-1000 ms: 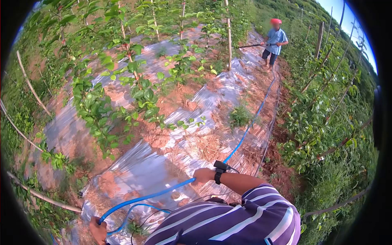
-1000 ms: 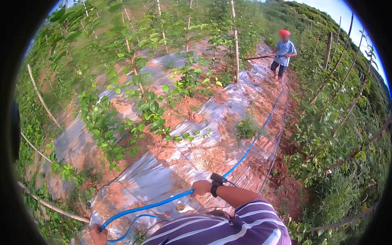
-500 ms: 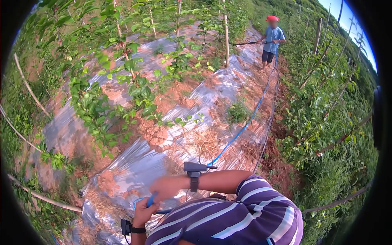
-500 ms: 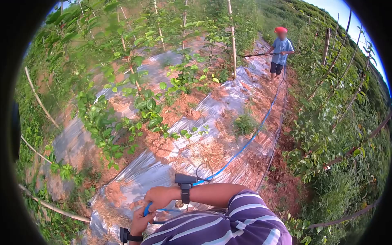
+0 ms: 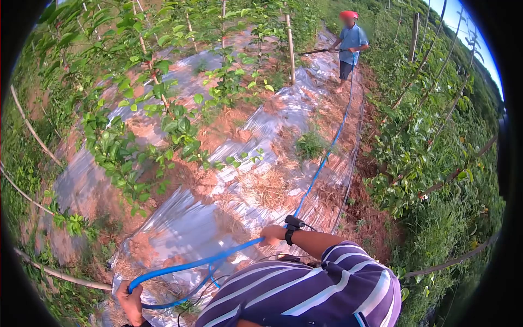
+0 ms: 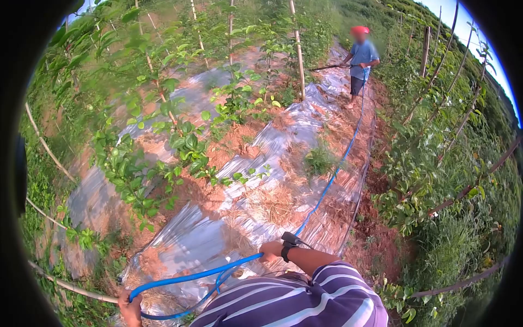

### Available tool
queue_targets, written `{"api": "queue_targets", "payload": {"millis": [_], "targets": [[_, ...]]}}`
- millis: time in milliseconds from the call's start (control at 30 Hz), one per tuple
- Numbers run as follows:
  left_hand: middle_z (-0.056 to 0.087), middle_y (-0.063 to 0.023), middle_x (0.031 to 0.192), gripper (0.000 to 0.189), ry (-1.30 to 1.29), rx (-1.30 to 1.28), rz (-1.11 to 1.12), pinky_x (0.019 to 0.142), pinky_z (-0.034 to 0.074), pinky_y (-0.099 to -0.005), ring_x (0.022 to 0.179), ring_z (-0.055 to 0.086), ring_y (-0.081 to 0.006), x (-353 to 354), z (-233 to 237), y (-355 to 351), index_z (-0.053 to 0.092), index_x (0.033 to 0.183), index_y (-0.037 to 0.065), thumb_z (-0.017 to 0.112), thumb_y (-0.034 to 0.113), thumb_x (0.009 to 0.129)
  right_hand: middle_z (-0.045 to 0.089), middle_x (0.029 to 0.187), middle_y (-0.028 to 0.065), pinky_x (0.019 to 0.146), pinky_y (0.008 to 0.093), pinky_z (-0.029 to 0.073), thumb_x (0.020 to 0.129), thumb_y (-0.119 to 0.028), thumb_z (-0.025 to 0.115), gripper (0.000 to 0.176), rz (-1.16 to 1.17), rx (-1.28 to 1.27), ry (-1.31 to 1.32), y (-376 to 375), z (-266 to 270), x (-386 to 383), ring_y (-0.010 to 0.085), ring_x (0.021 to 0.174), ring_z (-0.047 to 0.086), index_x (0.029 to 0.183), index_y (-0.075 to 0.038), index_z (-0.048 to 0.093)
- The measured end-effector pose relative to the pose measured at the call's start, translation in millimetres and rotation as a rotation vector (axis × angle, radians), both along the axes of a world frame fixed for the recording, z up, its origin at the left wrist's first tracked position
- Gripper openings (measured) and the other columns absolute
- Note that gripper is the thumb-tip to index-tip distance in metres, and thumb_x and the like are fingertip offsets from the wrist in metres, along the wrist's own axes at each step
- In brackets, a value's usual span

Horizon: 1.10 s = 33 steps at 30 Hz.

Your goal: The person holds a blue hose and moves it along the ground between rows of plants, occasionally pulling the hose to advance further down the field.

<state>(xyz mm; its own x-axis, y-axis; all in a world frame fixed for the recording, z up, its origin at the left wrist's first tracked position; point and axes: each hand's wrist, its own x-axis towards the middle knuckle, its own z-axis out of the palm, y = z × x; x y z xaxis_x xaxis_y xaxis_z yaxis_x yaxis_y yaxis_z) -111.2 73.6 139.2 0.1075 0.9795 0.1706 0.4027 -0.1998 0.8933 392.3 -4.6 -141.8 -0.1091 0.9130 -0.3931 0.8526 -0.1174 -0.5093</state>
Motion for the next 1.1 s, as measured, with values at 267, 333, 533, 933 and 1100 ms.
{"api": "queue_targets", "payload": {"millis": [267,333,533,933,1100], "targets": [[0.062,-0.0119,0.103,0.058,0.298,-0.142,-0.152,0.087,0.046,-0.0351,0.101,0.058,-0.021,48,-106,-13,0.054,0.118,0.0,0.079,0.011,0.066,0.066,0.073,0.0172,0.059,0.0466,0.048,0.068,-0.038,0.07,0.034,0.128,0.268,0.222,38,162,-53,0.0368,0.069,0.064,0.076,-0.005,0.069],[0.061,-0.0139,0.115,0.066,0.288,-0.09,-0.329,0.097,0.042,-0.0376,0.111,0.056,-0.0231,109,-86,-23,0.051,0.126,0.001,0.079,0.012,0.068,0.066,0.071,0.018,0.059,0.0462,0.049,0.063,-0.029,0.071,0.027,0.321,0.302,0.101,46,179,-90,0.0388,0.069,0.064,0.074,-0.005,0.069],[0.065,-0.0049,0.093,0.036,-0.097,-0.489,-0.733,0.078,0.047,-0.0292,0.089,0.062,-0.014,148,-124,-29,0.061,0.109,0.001,0.075,0.009,0.077,0.064,0.067,0.0168,0.059,0.0455,0.048,0.06,-0.02,0.071,0.022,0.513,0.291,0.23,45,213,-152,0.0384,0.069,0.064,0.07,-0.002,0.065],[0.053,0.0012,0.063,0.008,0.203,-0.077,-0.116,0.054,0.036,-0.023,0.06,0.045,-0.0051,52,7,-21,0.065,0.078,-0.001,0.069,0.001,0.072,0.064,0.071,0.0162,0.063,0.0446,0.047,0.069,-0.03,0.071,0.028,0.23,0.084,0.303,33,23,-30,0.0322,0.069,0.062,0.08,-0.004,0.067],[0.048,0.0018,0.063,0.007,0.064,-0.042,0.121,0.056,0.034,-0.0229,0.06,0.041,-0.006,4,-35,-20,0.06,0.074,0.0,0.066,0.0,0.073,0.063,0.068,0.0171,0.061,0.0468,0.045,0.082,-0.047,0.062,0.044,0.075,0.014,0.127,2,32,-12,0.0352,0.066,0.062,0.078,-0.004,0.067]]}}
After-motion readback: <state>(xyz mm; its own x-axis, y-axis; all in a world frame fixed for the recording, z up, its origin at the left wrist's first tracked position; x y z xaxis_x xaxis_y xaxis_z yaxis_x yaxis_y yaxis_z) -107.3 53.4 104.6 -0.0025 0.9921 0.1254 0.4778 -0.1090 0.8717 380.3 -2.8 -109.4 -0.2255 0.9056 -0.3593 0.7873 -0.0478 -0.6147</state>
